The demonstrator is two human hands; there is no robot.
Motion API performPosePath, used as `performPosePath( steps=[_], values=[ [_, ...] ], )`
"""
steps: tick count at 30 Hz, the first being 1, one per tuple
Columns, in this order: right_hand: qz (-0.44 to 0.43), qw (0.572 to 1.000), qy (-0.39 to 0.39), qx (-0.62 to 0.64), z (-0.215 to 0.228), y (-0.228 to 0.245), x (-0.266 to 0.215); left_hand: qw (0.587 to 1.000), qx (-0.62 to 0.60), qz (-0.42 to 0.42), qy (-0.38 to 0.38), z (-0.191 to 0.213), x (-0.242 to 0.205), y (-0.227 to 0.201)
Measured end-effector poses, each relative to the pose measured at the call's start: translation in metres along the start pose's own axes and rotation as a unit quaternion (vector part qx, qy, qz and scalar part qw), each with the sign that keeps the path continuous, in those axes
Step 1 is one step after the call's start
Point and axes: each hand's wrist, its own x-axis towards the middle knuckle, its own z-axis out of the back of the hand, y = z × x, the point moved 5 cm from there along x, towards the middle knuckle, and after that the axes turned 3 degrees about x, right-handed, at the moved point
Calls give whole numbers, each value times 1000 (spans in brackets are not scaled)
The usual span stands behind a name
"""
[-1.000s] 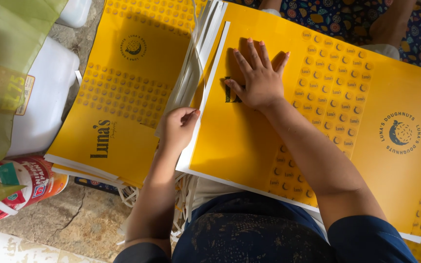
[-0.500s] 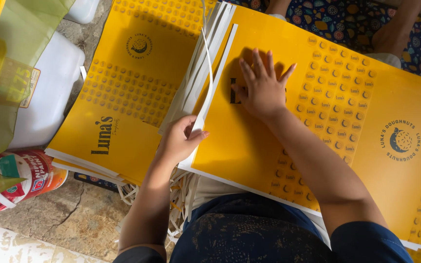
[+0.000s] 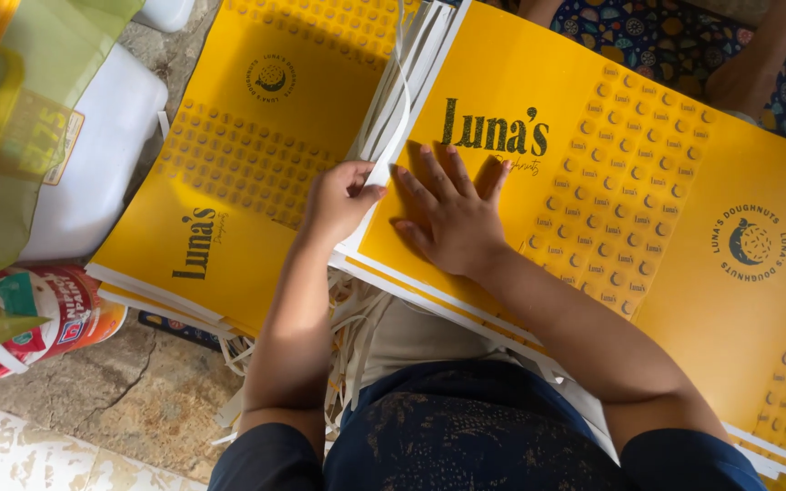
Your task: Peeling off waste strips from die-cut cardboard doughnut boxes
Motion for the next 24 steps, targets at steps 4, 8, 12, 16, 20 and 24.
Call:
performPosePath(
  steps=[4, 8, 12, 16, 20, 24],
  values=[
    [-12, 1000, 10, -6, -2, 2, -1, 999, -17, 19, 43, 5, -14, -7],
    [-8, 1000, 1, -2, -1, 1, 1, 995, -103, -16, 8, 16, -25, -11],
    [-2, 1000, -14, 5, -4, 0, 1, 984, -174, -48, -10, 38, -36, -11],
    [11, 999, -39, 19, -11, -8, 2, 986, -122, 18, 109, 42, -63, -46],
    [67, 995, -57, 56, -12, -18, -9, 989, -50, 58, 126, 40, -77, -19],
    [79, 997, -17, 10, -8, -9, -28, 985, -105, 50, 128, 40, -86, -15]
  ],
)
